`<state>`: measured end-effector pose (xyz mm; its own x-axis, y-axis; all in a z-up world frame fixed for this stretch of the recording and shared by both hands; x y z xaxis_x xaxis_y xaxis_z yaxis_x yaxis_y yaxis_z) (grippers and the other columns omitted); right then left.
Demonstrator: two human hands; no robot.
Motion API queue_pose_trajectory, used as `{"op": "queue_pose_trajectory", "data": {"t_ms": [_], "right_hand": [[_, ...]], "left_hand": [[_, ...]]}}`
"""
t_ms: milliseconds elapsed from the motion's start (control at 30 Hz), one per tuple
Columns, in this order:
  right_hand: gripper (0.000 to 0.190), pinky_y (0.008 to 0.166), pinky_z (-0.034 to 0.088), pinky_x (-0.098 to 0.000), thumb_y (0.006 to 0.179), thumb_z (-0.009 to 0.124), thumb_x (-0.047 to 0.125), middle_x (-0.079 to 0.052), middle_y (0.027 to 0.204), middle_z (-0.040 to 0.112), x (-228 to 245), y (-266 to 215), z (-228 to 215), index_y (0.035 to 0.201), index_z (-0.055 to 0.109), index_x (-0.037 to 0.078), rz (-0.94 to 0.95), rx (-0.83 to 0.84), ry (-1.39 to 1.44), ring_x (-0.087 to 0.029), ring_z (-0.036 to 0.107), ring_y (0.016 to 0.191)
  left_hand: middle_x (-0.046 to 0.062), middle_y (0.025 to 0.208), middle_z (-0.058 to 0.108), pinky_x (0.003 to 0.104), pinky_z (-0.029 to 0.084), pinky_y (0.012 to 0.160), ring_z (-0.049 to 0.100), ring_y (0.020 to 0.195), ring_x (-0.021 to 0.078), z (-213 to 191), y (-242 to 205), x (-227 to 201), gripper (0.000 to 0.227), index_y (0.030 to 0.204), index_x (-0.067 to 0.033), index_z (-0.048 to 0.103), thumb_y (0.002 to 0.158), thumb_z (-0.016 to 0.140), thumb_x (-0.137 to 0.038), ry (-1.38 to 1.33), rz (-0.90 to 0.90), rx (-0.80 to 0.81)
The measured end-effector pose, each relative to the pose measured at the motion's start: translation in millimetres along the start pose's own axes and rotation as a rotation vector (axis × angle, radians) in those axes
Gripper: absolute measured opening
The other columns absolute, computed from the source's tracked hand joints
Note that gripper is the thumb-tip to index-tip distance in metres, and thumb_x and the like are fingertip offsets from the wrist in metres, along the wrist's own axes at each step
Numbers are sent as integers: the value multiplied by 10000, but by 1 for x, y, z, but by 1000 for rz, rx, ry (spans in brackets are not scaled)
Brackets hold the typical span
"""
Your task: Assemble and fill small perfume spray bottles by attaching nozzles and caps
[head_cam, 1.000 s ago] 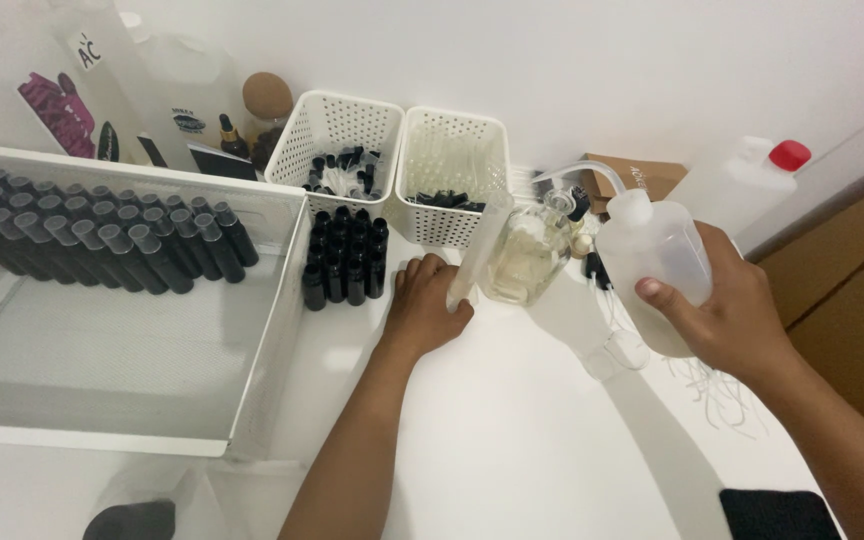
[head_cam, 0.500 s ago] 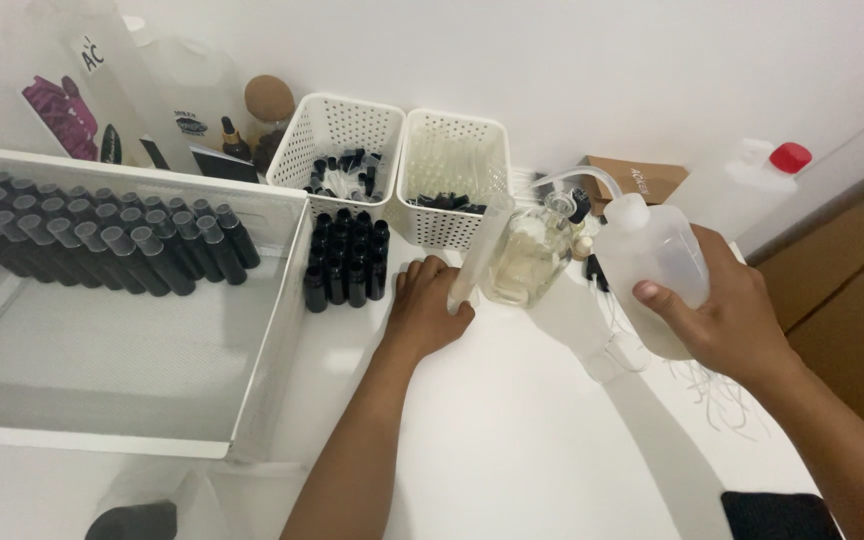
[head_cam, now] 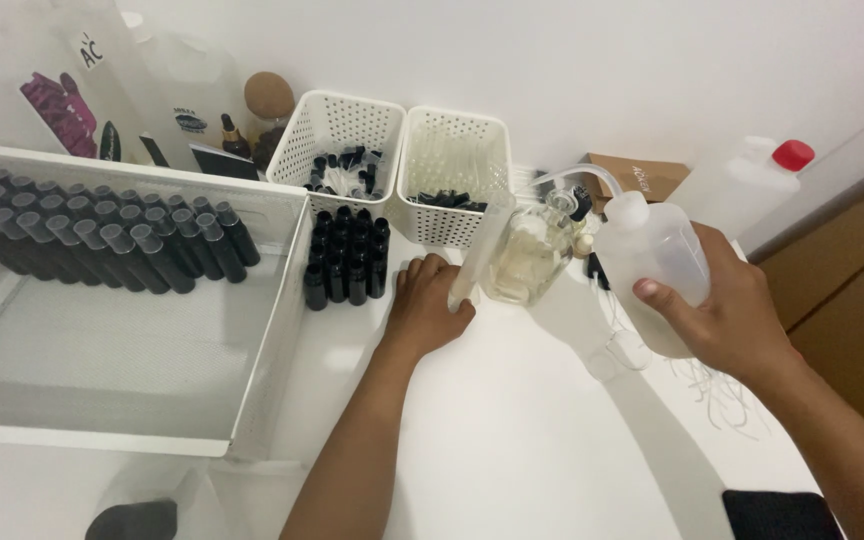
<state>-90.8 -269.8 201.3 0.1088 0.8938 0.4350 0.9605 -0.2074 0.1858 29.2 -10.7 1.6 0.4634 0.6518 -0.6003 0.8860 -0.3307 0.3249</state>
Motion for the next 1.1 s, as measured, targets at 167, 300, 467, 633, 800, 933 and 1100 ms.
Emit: {"op": "queue_pose_trajectory", "data": {"t_ms": [167, 300, 467, 633, 800, 933, 1100], "right_hand": [[788, 884, 485, -485, 811, 631, 484, -142, 1286, 676, -11, 4, 4, 1485, 495, 100, -41, -14, -33, -361, 632, 1127], [778, 873, 486, -477, 813, 639, 485, -147, 1250, 694, -10, 3, 3, 1477, 505, 103, -66, -33, -40, -359, 647, 1102], [792, 901, 488, -485, 798, 632, 489, -135, 1275, 685, -6, 2, 1, 1491, 495, 131, 5, -4, -17, -357, 627, 1150], [771, 885, 478, -487, 812, 633, 492, -151, 1270, 691, -11, 4, 3, 1473, 503, 116, -68, -30, -60, -376, 645, 1116], [781, 882, 486, -487, 808, 630, 500, -133, 1298, 678, -4, 2, 1, 1475, 506, 113, -53, -28, -46, -365, 633, 1134], [785, 893, 478, -493, 798, 631, 502, -137, 1261, 691, -7, 4, 3, 1478, 497, 135, 0, -7, -59, -382, 636, 1124], [791, 901, 476, -492, 806, 634, 486, -152, 1296, 670, -4, 2, 3, 1497, 476, 134, 5, 14, -31, -370, 615, 1148]], "left_hand": [[61, 1089, 552, 460, 392, 975, 485, 1082, 318, -5, 0, -4, 342, 1085, -115, 672, 804, 657, -310, -1, -12, 14], [66, 1082, 557, 464, 392, 977, 491, 1075, 324, -5, 0, -4, 333, 1075, -111, 678, 803, 652, -302, 3, -20, 32], [63, 1091, 549, 468, 384, 981, 491, 1076, 322, -3, 1, -2, 355, 1085, -98, 674, 810, 653, -322, 20, -4, 26], [71, 1094, 556, 463, 389, 969, 492, 1086, 324, -3, 0, -2, 375, 1112, -109, 683, 798, 652, -310, 2, -1, 15], [63, 1113, 554, 461, 386, 985, 487, 1097, 324, -2, 1, -2, 377, 1128, -113, 675, 817, 650, -325, 15, -23, 43], [67, 1120, 555, 455, 375, 1007, 480, 1109, 315, -6, 0, -5, 362, 1107, -97, 667, 820, 636, -315, -2, -30, 48], [65, 1119, 545, 463, 374, 999, 482, 1085, 325, -3, 0, -2, 397, 1129, -100, 672, 806, 647, -328, 8, -15, 27]]}}
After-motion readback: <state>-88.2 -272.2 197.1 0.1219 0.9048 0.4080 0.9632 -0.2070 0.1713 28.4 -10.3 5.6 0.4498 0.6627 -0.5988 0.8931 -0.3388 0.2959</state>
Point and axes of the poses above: each hand's wrist, its own y-axis towards the middle knuckle, its own z-axis out of the palm, x = y × z, the point moved 3 cm from there along y, towards the middle knuckle
